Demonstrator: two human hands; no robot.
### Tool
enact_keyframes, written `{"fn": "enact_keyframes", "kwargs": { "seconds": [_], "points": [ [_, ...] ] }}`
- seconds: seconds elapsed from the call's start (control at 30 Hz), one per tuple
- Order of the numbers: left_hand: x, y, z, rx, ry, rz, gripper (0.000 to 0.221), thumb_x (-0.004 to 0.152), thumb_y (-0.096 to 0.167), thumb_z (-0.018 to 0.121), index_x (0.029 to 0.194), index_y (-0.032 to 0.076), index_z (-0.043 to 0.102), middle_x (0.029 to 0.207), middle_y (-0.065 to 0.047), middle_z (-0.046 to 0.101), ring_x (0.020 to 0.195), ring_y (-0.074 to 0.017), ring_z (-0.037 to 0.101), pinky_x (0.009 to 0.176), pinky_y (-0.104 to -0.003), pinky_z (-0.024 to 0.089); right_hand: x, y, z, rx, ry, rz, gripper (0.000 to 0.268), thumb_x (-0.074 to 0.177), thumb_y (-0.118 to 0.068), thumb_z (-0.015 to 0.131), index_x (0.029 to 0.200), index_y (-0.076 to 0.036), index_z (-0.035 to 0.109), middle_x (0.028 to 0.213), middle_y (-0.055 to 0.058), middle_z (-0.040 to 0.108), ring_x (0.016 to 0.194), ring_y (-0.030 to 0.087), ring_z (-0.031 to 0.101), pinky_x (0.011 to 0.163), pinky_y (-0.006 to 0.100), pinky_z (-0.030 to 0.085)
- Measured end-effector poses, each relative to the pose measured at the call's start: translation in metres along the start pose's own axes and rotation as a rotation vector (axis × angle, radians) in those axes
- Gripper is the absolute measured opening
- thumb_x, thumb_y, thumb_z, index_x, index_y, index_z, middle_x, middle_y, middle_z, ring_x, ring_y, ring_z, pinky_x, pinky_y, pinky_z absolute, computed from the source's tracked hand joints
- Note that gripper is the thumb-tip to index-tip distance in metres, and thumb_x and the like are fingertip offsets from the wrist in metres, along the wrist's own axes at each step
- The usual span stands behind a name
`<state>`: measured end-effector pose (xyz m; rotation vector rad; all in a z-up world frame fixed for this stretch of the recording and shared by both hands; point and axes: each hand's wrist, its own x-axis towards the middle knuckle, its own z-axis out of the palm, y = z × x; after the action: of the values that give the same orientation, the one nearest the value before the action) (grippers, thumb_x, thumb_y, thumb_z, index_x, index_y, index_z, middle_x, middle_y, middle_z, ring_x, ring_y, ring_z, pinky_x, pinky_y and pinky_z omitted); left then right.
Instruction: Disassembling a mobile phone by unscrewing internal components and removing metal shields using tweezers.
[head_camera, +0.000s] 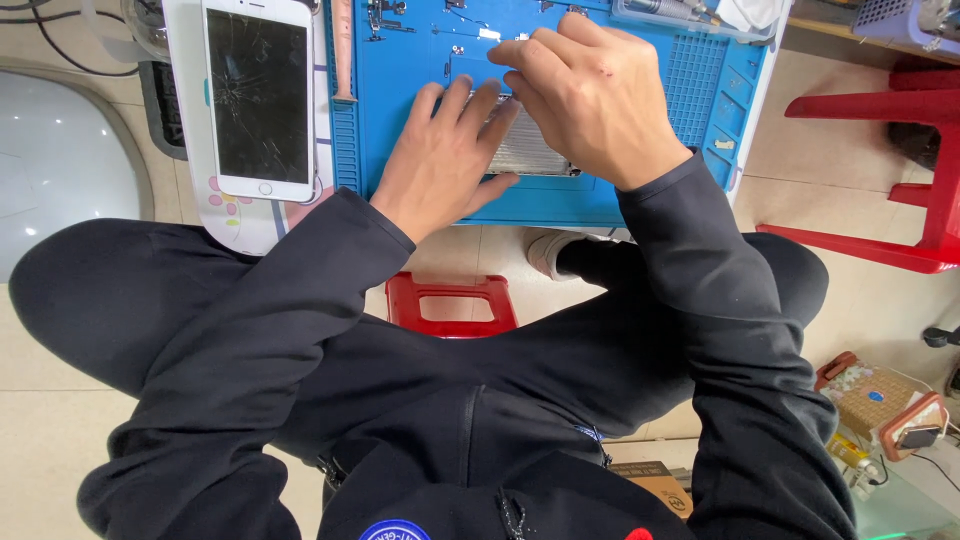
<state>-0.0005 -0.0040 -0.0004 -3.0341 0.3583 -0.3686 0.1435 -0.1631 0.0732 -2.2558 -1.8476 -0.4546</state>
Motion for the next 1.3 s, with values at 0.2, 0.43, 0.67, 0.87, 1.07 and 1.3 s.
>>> {"fn": "enact_keyframes", "kwargs": {
  "seconds": [0.2, 0.43, 0.67, 0.87, 1.07, 1.3],
  "points": [
    [0.000, 0.000, -0.004, 0.032, -0.002, -0.003, 0.078, 0.099, 0.080, 0.061, 0.143, 0.016, 0.061, 0.141, -0.005, 0.059, 0.122, -0.0250, 0.054, 0.100, -0.039, 0.042, 0.005, -0.007, -0.009, 0.053, -0.042, 0.051, 0.013, 0.111, -0.010, 0.067, 0.124, -0.008, 0.070, 0.098, 0.002, 0.063, 0.081, 0.021, 0.052, 0.056, 0.034, 0.040],
    [-0.001, 0.000, 0.000, -0.001, -0.002, 0.002, 0.077, 0.100, 0.079, 0.062, 0.144, 0.016, 0.060, 0.143, -0.007, 0.058, 0.125, -0.0275, 0.055, 0.102, -0.041, 0.042, 0.004, -0.003, -0.003, 0.022, -0.024, 0.004, 0.013, 0.112, -0.006, 0.070, 0.121, -0.014, 0.073, 0.098, -0.002, 0.068, 0.082, 0.019, 0.054, 0.054, 0.032, 0.044],
    [-0.001, -0.001, 0.003, -0.026, 0.006, 0.001, 0.075, 0.098, 0.078, 0.065, 0.142, 0.017, 0.062, 0.145, -0.008, 0.059, 0.126, -0.0282, 0.056, 0.102, -0.041, 0.043, 0.003, 0.000, -0.001, 0.099, -0.023, -0.022, 0.011, 0.116, -0.008, 0.072, 0.127, -0.011, 0.073, 0.101, 0.001, 0.069, 0.080, 0.020, 0.056, 0.060, 0.034, 0.047],
    [-0.003, -0.001, 0.002, -0.023, 0.005, -0.003, 0.077, 0.099, 0.079, 0.063, 0.138, 0.014, 0.067, 0.142, -0.005, 0.062, 0.126, -0.0254, 0.056, 0.100, -0.038, 0.043, 0.000, -0.004, -0.005, 0.058, -0.029, 0.032, 0.016, 0.113, -0.009, 0.075, 0.129, -0.011, 0.072, 0.097, 0.001, 0.067, 0.080, 0.020, 0.055, 0.058, 0.033, 0.045],
    [-0.002, -0.003, 0.001, -0.001, 0.005, 0.012, 0.079, 0.099, 0.083, 0.061, 0.138, 0.014, 0.066, 0.143, -0.004, 0.060, 0.126, -0.0241, 0.055, 0.100, -0.037, 0.043, -0.014, 0.010, -0.028, 0.230, 0.055, 0.166, 0.020, 0.119, -0.002, 0.065, 0.138, -0.006, 0.065, 0.106, 0.007, 0.077, 0.092, 0.030, 0.063, 0.077, 0.040, 0.048],
    [-0.003, -0.002, 0.008, -0.042, -0.007, 0.013, 0.081, 0.101, 0.080, 0.060, 0.144, 0.012, 0.064, 0.146, -0.006, 0.060, 0.130, -0.0269, 0.055, 0.104, -0.041, 0.045, -0.092, 0.090, -0.019, 0.394, 0.196, 0.461, 0.019, 0.129, 0.003, 0.082, 0.113, 0.011, 0.078, 0.086, 0.016, 0.055, 0.071, 0.024, 0.043, 0.064, 0.040, 0.034]
  ]
}}
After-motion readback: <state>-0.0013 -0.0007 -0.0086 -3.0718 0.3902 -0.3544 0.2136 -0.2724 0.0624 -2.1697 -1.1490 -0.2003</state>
